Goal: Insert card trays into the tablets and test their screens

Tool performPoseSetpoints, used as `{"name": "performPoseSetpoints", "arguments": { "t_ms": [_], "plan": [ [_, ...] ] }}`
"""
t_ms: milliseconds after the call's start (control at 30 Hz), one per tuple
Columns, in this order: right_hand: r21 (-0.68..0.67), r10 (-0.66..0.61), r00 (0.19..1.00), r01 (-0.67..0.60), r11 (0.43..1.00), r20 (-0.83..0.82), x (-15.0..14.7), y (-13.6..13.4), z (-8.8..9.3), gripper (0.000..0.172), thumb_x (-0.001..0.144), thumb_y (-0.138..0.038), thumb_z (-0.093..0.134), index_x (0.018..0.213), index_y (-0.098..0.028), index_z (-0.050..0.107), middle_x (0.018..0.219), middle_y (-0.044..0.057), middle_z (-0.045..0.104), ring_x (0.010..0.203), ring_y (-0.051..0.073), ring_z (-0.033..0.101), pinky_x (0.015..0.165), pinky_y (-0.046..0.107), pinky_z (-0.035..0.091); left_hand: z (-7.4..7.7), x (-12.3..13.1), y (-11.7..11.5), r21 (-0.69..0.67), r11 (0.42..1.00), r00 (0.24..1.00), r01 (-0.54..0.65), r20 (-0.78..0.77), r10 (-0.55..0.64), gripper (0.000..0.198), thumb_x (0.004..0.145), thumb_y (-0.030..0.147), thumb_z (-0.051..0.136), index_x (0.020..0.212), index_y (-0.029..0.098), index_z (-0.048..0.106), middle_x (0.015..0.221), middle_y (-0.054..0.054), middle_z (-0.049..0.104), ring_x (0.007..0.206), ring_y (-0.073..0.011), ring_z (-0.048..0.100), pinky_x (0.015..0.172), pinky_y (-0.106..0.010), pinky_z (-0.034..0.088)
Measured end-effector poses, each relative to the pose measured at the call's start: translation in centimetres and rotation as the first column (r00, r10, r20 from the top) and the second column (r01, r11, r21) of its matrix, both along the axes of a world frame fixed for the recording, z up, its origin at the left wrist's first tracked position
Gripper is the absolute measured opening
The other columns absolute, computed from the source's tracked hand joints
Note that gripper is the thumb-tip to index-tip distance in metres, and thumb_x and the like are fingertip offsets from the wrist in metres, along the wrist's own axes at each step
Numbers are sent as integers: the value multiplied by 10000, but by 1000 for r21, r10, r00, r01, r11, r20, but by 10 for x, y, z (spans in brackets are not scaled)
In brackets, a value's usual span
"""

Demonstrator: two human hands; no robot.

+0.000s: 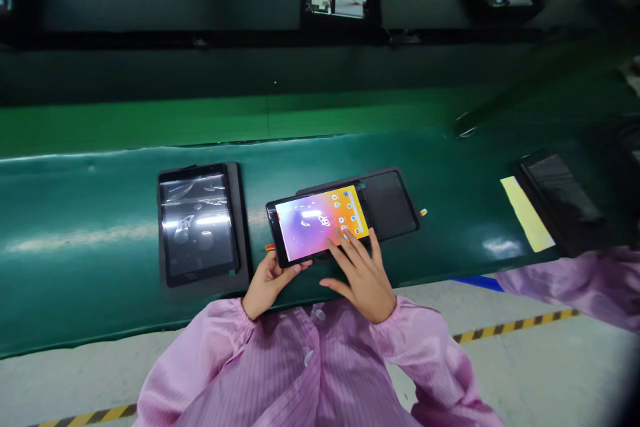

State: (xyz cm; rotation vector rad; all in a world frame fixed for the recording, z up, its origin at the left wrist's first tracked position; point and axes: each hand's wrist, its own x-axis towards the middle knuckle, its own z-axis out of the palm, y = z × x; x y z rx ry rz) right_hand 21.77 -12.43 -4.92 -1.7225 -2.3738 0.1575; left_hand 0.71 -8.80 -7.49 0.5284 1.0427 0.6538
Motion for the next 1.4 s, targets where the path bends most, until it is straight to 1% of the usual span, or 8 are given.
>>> {"name": "performPoseSetpoints", "arguments": {
  "t_ms": [267,533,733,933,1067,1167,1300,1400],
  "plan": [
    [192,-336,911,384,903,-240,90,70,-33,556,945,-437,470,1432,-176,407,1512,227,355,1423,351,283,1099,578,259,17,-2,4,-149,974,979,170,-85,-184,467,686,443,795,946,87,639,980,-146,741,874,-224,724,896,-352,571],
    [54,-195,977,200,978,-80,123,133,-20,451,961,-497,391,1103,-173,671,1110,165,674,1071,279,619,963,458,411,45,-13,11,-257,962,990,89,133,-56,175,737,177,716,889,92,728,1222,-134,661,1199,-233,590,1058,-297,467],
    [-73,-191,979,197,978,76,82,74,10,540,1003,-443,261,1124,-100,661,942,188,671,880,284,669,702,387,501,50,-24,60,-162,941,955,-297,-27,296,218,658,36,638,847,134,681,962,-48,688,879,-109,649,867,-225,543],
    [-372,-158,977,202,906,146,32,-1,27,570,972,-545,299,1094,-131,671,902,124,719,790,247,700,671,346,534,54,-9,143,114,993,949,11,-314,25,284,650,101,588,928,140,632,629,41,491,522,-54,441,491,-157,359],
    [-124,-257,962,267,956,89,13,30,34,580,978,-521,284,1200,-114,631,1164,165,673,1109,307,620,933,444,493,50,1,177,162,978,897,132,-439,-48,230,625,115,589,842,129,665,609,26,503,516,-81,396,471,-200,272],
    [63,-122,993,122,991,2,-10,82,28,540,986,-472,322,1336,-124,539,1435,151,498,1341,292,444,1123,476,330,44,4,192,227,964,867,135,-498,-4,179,668,173,577,824,142,659,725,-8,585,624,-116,477,561,-223,349],
    [17,-53,998,52,998,27,-40,124,13,602,967,-502,365,1417,-110,449,1505,170,391,1397,319,365,1159,550,231,40,16,206,289,952,891,98,-451,45,232,742,230,525,921,138,641,914,-63,664,842,-157,586,755,-244,428],
    [-34,-90,994,92,995,54,-48,115,6,657,955,-538,352,1430,-91,426,1506,189,380,1395,355,356,1150,582,227,39,28,212,286,953,943,98,-333,3,272,773,275,502,915,114,668,931,-108,700,879,-186,636,809,-276,459]
  ]
}}
